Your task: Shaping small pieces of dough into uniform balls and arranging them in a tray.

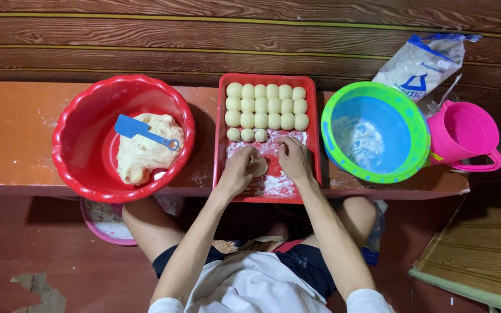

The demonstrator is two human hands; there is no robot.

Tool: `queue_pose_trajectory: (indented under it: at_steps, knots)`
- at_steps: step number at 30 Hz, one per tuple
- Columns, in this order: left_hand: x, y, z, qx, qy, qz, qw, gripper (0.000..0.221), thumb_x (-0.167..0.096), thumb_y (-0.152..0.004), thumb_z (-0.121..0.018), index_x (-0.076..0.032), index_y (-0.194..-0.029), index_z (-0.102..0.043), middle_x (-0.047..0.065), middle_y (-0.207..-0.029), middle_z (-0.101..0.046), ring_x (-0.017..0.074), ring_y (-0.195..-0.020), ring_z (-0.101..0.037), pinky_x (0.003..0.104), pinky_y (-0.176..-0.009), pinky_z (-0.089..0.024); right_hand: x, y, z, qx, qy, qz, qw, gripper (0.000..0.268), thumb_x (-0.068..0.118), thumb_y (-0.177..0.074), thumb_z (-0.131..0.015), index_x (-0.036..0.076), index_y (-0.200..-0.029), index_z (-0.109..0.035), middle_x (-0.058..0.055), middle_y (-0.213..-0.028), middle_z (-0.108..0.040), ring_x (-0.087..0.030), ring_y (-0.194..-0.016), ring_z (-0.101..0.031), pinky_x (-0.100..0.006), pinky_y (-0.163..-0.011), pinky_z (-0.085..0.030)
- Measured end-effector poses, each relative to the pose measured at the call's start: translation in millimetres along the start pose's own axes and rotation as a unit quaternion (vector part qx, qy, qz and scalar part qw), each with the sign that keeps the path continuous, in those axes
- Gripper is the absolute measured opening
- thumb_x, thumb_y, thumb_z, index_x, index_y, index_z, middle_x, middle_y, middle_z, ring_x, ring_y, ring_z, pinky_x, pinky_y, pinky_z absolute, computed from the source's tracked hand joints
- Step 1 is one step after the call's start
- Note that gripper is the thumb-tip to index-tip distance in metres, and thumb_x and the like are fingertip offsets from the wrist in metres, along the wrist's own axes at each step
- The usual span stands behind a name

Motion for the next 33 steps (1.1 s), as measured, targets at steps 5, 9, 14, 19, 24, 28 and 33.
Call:
queue_pose_trajectory:
  at_steps: [5,9,14,19,24,28,33]
  knots:
    - [-44.3,16.2,20.1,0.073,0.289,0.063,0.953,0.026,-0.002,-0.089,-0.073,-0.001,-0.114,-0.064,0.023,-0.109,-0.065,0.0368,-0.095,-0.072,0.045,-0.078,-0.063,-2.5,4.9,6.7,-0.033,-0.017,-0.051,0.998,0.023,0.010,-0.093,-0.055,0.018,-0.103,-0.075,-0.007,-0.096,-0.073,-0.031,-0.097,-0.071,-0.041,-0.084,-0.057]
    - [-33.5,14.3,17.6,0.012,-0.207,-0.104,0.973,0.032,-0.018,-0.076,-0.082,-0.019,-0.106,-0.072,0.007,-0.105,-0.067,0.0348,-0.104,-0.066,0.045,-0.082,-0.059,-12.4,4.8,-3.8,-0.040,-0.006,-0.003,0.999,0.021,0.008,-0.092,-0.057,0.017,-0.101,-0.074,-0.008,-0.094,-0.072,-0.029,-0.091,-0.072,-0.037,-0.079,-0.057]
    - [-36.4,33.2,47.7,-0.173,0.031,-0.025,0.984,0.018,-0.015,-0.095,-0.063,-0.010,-0.112,-0.067,0.014,-0.086,-0.067,0.0352,-0.087,-0.068,0.046,-0.075,-0.056,42.8,0.5,-0.9,-0.069,0.152,0.212,0.963,0.031,0.013,-0.087,-0.067,0.012,-0.118,-0.065,-0.011,-0.108,-0.059,-0.035,-0.099,-0.061,-0.048,-0.082,-0.052]
    - [-30.2,36.8,48.1,-0.265,0.119,0.007,0.957,0.013,-0.020,-0.102,-0.060,-0.010,-0.111,-0.059,0.010,-0.079,-0.063,0.0274,-0.075,-0.065,0.039,-0.066,-0.054,48.6,3.2,-37.6,-0.035,0.242,0.270,0.931,0.038,0.031,-0.090,-0.061,0.015,-0.123,-0.049,-0.010,-0.112,-0.044,-0.033,-0.101,-0.047,-0.047,-0.080,-0.042]
    - [-11.4,37.9,43.9,-0.266,0.169,0.068,0.947,0.024,-0.019,-0.102,-0.057,-0.004,-0.119,-0.049,0.016,-0.087,-0.062,0.0315,-0.085,-0.065,0.045,-0.077,-0.053,38.6,2.8,-72.5,-0.082,0.272,0.308,0.908,0.033,0.034,-0.089,-0.057,0.015,-0.114,-0.046,-0.007,-0.103,-0.039,-0.031,-0.099,-0.041,-0.046,-0.081,-0.036]
    - [-7.1,26.3,46.0,-0.274,0.196,0.079,0.938,0.027,-0.017,-0.102,-0.057,-0.004,-0.121,-0.044,0.007,-0.081,-0.053,0.0237,-0.081,-0.060,0.042,-0.080,-0.050,21.8,-6.1,-84.8,-0.075,0.269,0.349,0.895,0.034,0.029,-0.083,-0.057,0.014,-0.113,-0.047,-0.011,-0.100,-0.044,-0.034,-0.094,-0.044,-0.049,-0.079,-0.037]
    - [-14.3,27.3,49.6,-0.251,0.190,0.077,0.946,0.022,-0.017,-0.102,-0.058,-0.004,-0.115,-0.045,0.007,-0.075,-0.051,0.0264,-0.074,-0.059,0.042,-0.075,-0.051,28.1,-1.9,-85.2,-0.060,0.262,0.364,0.892,0.027,0.031,-0.088,-0.050,0.013,-0.108,-0.048,-0.010,-0.095,-0.042,-0.034,-0.093,-0.044,-0.047,-0.077,-0.037]
Point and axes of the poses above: each hand's wrist, its own y-axis away from the middle knuckle, its own z-axis out of the back of the hand, x = y × z, the point moved 3 cm from there along -y, towards the middle knuckle
